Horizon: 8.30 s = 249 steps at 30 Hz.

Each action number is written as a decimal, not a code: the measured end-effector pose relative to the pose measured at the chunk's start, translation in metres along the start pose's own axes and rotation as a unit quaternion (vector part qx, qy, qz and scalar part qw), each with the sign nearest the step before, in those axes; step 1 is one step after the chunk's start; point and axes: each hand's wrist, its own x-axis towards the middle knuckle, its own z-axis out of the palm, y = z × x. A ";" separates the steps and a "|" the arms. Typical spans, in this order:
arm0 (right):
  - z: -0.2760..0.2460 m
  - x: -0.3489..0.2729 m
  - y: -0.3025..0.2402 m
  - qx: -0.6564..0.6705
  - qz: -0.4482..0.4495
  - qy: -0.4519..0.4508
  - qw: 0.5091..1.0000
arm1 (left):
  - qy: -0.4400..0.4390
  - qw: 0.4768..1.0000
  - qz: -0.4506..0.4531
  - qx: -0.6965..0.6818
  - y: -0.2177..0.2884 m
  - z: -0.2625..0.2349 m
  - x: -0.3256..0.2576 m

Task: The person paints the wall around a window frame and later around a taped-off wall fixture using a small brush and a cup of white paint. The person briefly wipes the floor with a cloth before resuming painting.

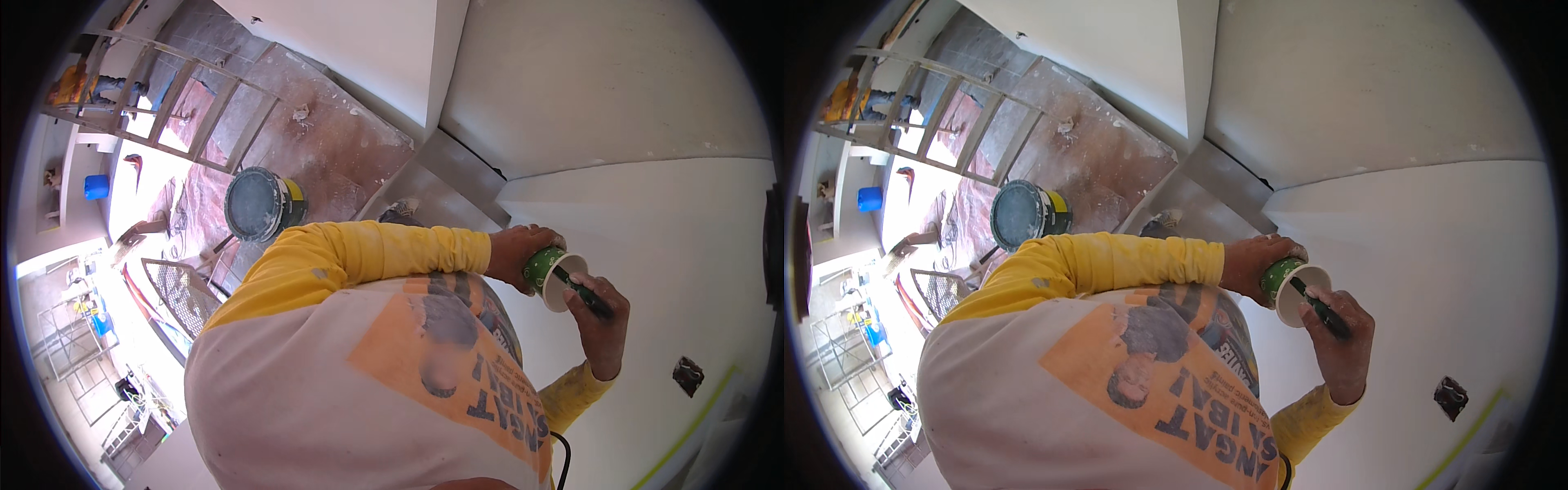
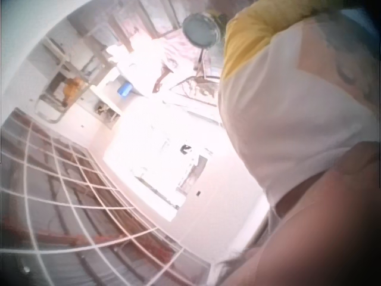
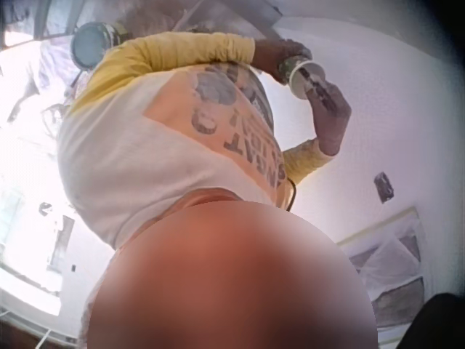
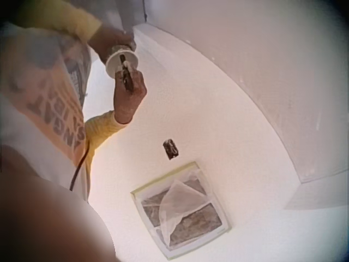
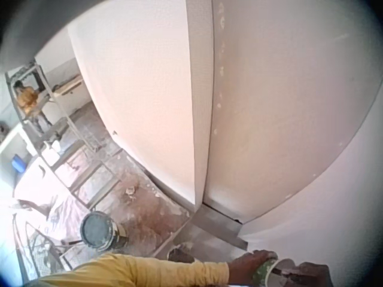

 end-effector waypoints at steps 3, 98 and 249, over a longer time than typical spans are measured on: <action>-0.001 -0.001 0.010 0.082 -0.037 0.057 0.994 | -0.003 1.000 -0.019 -0.020 -0.005 0.007 -0.003; -0.330 0.057 -0.143 -0.589 0.241 0.698 0.329 | -0.336 0.921 0.139 -0.144 -0.160 -0.035 0.295; -0.338 0.041 -0.162 -0.707 0.197 0.619 0.280 | -0.382 0.908 0.070 -0.160 -0.173 -0.046 0.311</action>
